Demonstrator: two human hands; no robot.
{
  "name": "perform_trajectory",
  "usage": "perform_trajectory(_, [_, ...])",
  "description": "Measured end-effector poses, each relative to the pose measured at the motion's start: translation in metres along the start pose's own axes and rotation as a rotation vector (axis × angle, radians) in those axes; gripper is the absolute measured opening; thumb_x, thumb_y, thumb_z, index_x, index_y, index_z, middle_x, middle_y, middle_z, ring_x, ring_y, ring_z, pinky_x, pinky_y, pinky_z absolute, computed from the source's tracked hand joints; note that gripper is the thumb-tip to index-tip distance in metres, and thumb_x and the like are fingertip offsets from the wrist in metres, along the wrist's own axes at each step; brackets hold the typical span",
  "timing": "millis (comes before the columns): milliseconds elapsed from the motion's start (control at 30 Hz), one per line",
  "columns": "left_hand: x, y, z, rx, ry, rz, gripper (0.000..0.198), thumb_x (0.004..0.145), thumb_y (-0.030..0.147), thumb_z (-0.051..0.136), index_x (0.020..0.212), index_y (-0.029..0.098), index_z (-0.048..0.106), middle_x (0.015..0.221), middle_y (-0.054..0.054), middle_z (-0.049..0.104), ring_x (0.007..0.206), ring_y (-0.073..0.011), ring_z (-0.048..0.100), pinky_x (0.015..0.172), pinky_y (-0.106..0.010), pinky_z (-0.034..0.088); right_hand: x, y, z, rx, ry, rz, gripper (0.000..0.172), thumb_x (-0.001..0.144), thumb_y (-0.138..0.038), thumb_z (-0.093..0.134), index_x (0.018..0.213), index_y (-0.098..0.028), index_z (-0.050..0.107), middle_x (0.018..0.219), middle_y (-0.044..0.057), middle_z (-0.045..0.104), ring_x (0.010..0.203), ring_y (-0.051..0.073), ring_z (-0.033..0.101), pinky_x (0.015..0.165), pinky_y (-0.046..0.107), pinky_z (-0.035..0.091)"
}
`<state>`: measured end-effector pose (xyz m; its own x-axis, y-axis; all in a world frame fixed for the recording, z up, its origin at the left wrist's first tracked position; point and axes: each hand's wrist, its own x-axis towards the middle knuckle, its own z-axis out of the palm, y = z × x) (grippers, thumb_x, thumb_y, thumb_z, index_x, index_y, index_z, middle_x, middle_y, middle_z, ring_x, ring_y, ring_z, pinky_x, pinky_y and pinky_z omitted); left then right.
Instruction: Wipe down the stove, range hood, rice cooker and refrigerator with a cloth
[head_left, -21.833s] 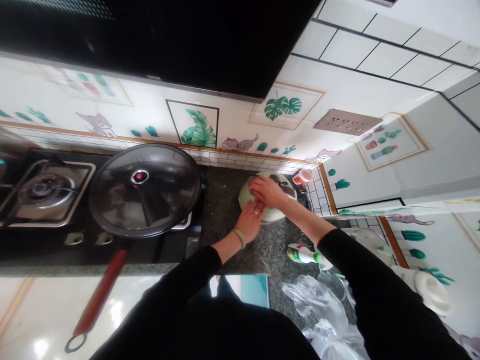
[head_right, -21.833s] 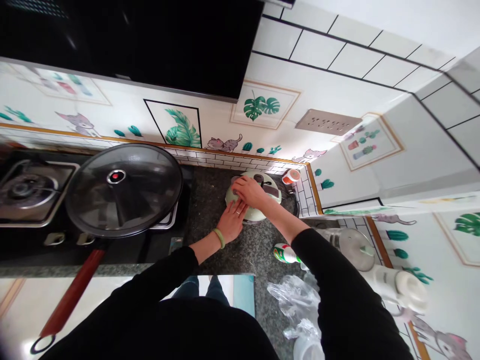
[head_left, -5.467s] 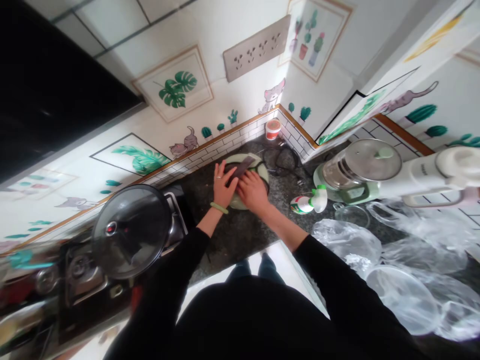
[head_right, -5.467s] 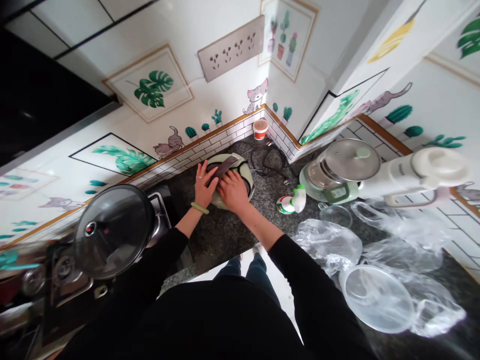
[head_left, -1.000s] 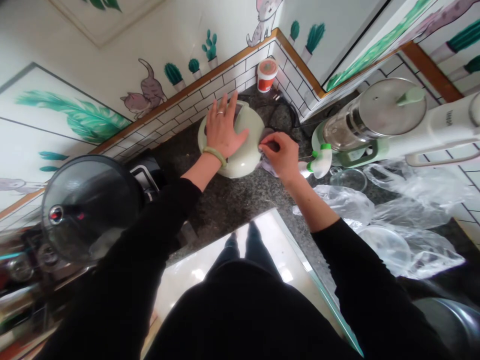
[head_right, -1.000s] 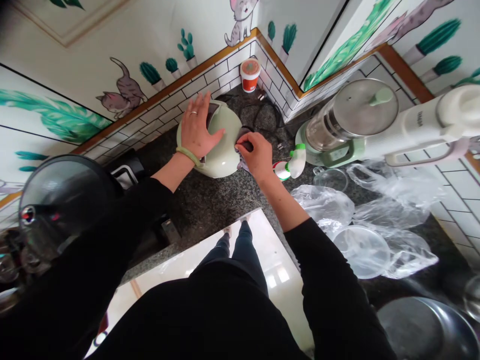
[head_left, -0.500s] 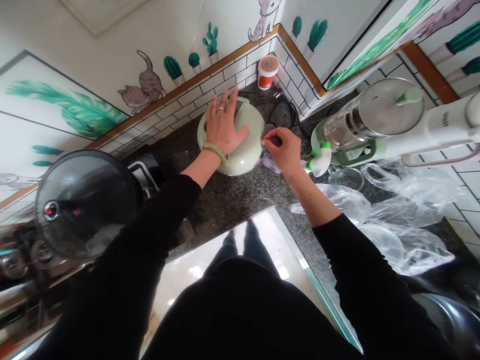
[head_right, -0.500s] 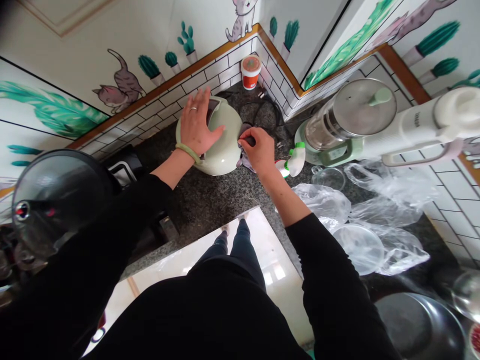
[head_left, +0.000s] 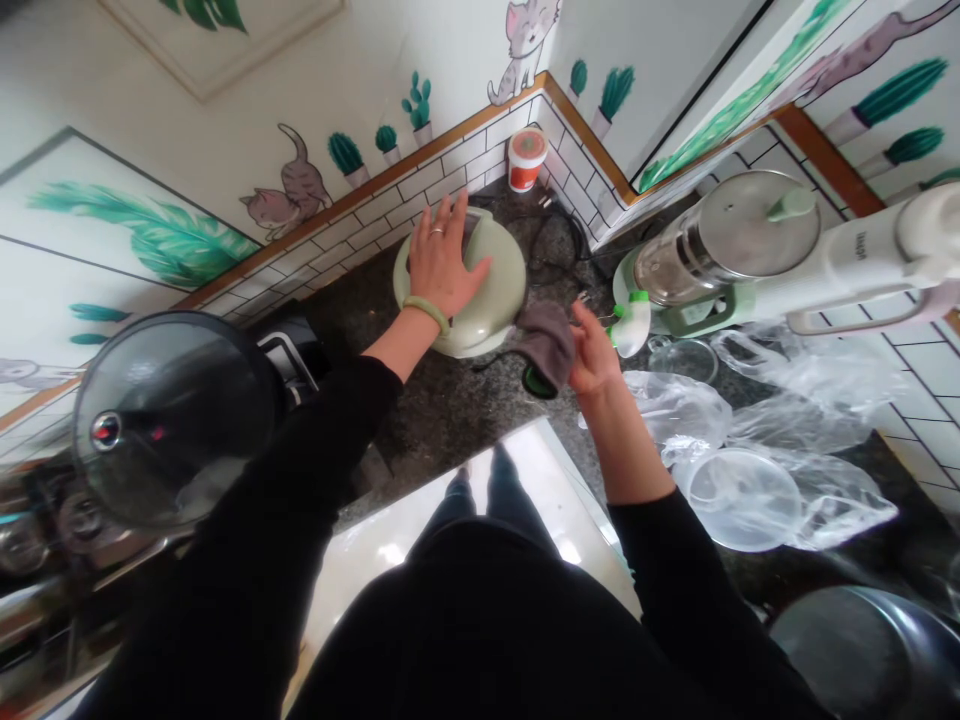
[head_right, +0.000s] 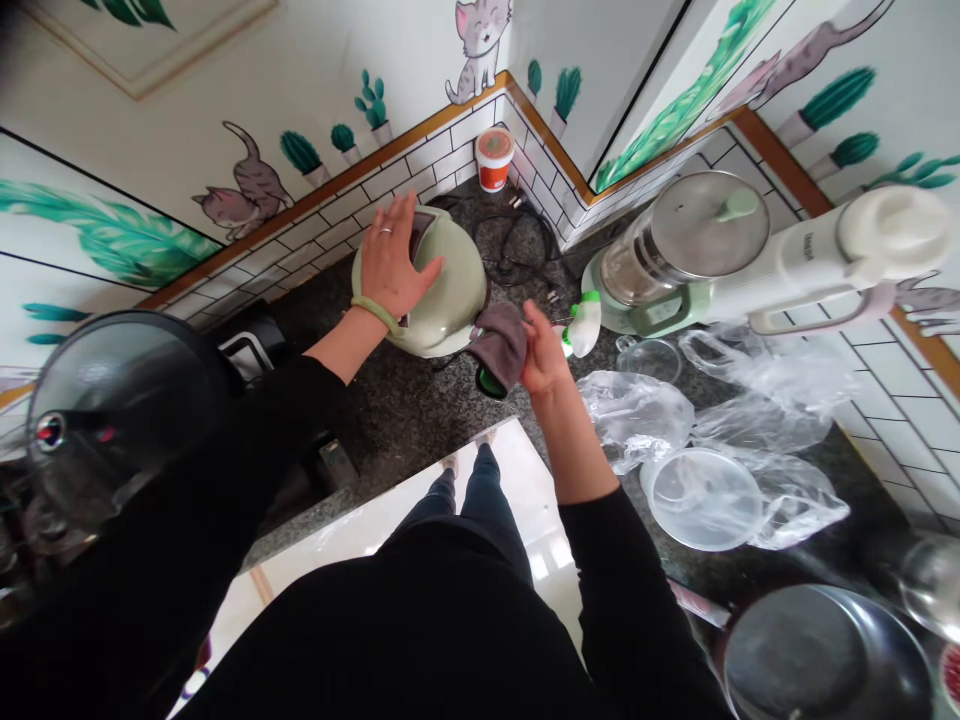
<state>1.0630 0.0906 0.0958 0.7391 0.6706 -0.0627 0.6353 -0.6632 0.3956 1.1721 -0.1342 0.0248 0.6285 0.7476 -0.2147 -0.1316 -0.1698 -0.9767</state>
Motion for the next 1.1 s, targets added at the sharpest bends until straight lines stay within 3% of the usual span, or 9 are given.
perform_trajectory(67, [-0.001, 0.0, 0.0, -0.013, 0.003, 0.019, 0.097, 0.095, 0.046, 0.073, 0.173, 0.022, 0.022, 0.181, -0.004, 0.022, 0.169, -0.0293, 0.012, 0.141, -0.051, 0.01, -0.019, -0.007, 0.002, 0.049, -0.031, 0.08, 0.038, 0.087, -0.059, 0.072, 0.096, -0.022, 0.074, 0.086, 0.007, 0.077, 0.089, 0.03, 0.074, 0.085, 0.047, 0.064])
perform_trajectory(133, [-0.001, -0.001, 0.0, -0.036, 0.027, 0.032, 0.094, 0.096, 0.052, 0.069, 0.172, 0.021, 0.023, 0.181, -0.004, 0.024, 0.169, -0.0286, 0.014, 0.14, -0.05, 0.01, -0.022, -0.018, 0.007, 0.053, 0.053, 0.076, 0.032, 0.088, -0.052, 0.071, 0.102, -0.023, 0.074, 0.091, 0.004, 0.077, 0.089, 0.027, 0.074, 0.087, 0.045, 0.064])
perform_trajectory(267, [-0.001, -0.003, 0.002, -0.026, 0.065, 0.05, 0.086, 0.1, 0.051, 0.06, 0.171, 0.016, 0.026, 0.179, -0.009, 0.028, 0.169, -0.0281, 0.016, 0.14, -0.05, 0.011, 0.029, -0.036, 0.023, -0.12, 0.326, -0.209, 0.026, 0.095, -0.038, 0.062, 0.114, -0.024, 0.072, 0.114, 0.005, 0.077, 0.115, 0.026, 0.071, 0.108, 0.047, 0.058])
perform_trajectory(367, [-0.001, -0.005, 0.003, -0.052, 0.078, 0.071, 0.079, 0.102, 0.05, 0.055, 0.17, 0.019, 0.029, 0.178, -0.01, 0.031, 0.169, -0.0266, 0.019, 0.139, -0.051, 0.012, 0.076, -0.032, 0.042, -0.273, 0.194, -0.368, 0.028, 0.101, -0.033, 0.054, 0.121, -0.027, 0.072, 0.133, 0.005, 0.075, 0.136, 0.025, 0.062, 0.122, 0.048, 0.048])
perform_trajectory(433, [0.0, -0.007, 0.004, -0.091, 0.09, 0.075, 0.076, 0.103, 0.054, 0.051, 0.17, 0.023, 0.03, 0.178, -0.008, 0.031, 0.168, -0.0257, 0.021, 0.139, -0.051, 0.012, 0.086, -0.023, 0.056, -0.292, 0.122, -0.438, 0.031, 0.104, -0.031, 0.048, 0.125, -0.028, 0.071, 0.144, 0.005, 0.07, 0.145, 0.022, 0.056, 0.129, 0.048, 0.041])
perform_trajectory(533, [0.002, -0.01, 0.006, -0.154, 0.114, 0.085, 0.075, 0.103, 0.057, 0.05, 0.169, 0.029, 0.029, 0.177, -0.003, 0.034, 0.167, -0.0247, 0.024, 0.14, -0.051, 0.012, 0.064, -0.007, 0.072, -0.279, 0.166, -0.509, 0.035, 0.108, -0.03, 0.04, 0.13, -0.028, 0.068, 0.156, 0.006, 0.061, 0.157, 0.022, 0.043, 0.134, 0.051, 0.032])
perform_trajectory(667, [0.004, -0.011, 0.006, -0.185, 0.11, 0.112, 0.074, 0.101, 0.059, 0.053, 0.168, 0.036, 0.03, 0.175, 0.003, 0.038, 0.167, -0.0204, 0.025, 0.141, -0.043, 0.012, 0.007, 0.003, 0.087, -0.299, 0.128, -0.583, 0.035, 0.109, -0.031, 0.039, 0.128, -0.032, 0.069, 0.152, 0.004, 0.065, 0.163, 0.023, 0.033, 0.137, 0.057, 0.02])
perform_trajectory(933, [0.001, -0.008, 0.0, -0.068, 0.096, 0.119, 0.078, 0.105, 0.061, 0.044, 0.169, 0.018, 0.031, 0.175, -0.011, 0.037, 0.166, -0.0273, 0.028, 0.139, -0.042, 0.016, -0.053, 0.023, 0.114, -0.337, -0.094, -0.509, 0.042, 0.11, -0.033, 0.035, 0.128, -0.034, 0.072, 0.15, 0.002, 0.067, 0.159, 0.024, 0.04, 0.136, 0.057, 0.024])
perform_trajectory(1100, [-0.001, -0.007, 0.001, 0.043, 0.096, 0.104, 0.078, 0.107, 0.051, 0.043, 0.17, 0.008, 0.026, 0.173, -0.013, 0.04, 0.165, -0.0277, 0.03, 0.139, -0.042, 0.017, -0.083, 0.038, 0.107, -0.202, -0.311, -0.307, 0.038, 0.108, -0.039, 0.04, 0.122, -0.03, 0.074, 0.138, 0.005, 0.075, 0.135, 0.026, 0.066, 0.127, 0.051, 0.042])
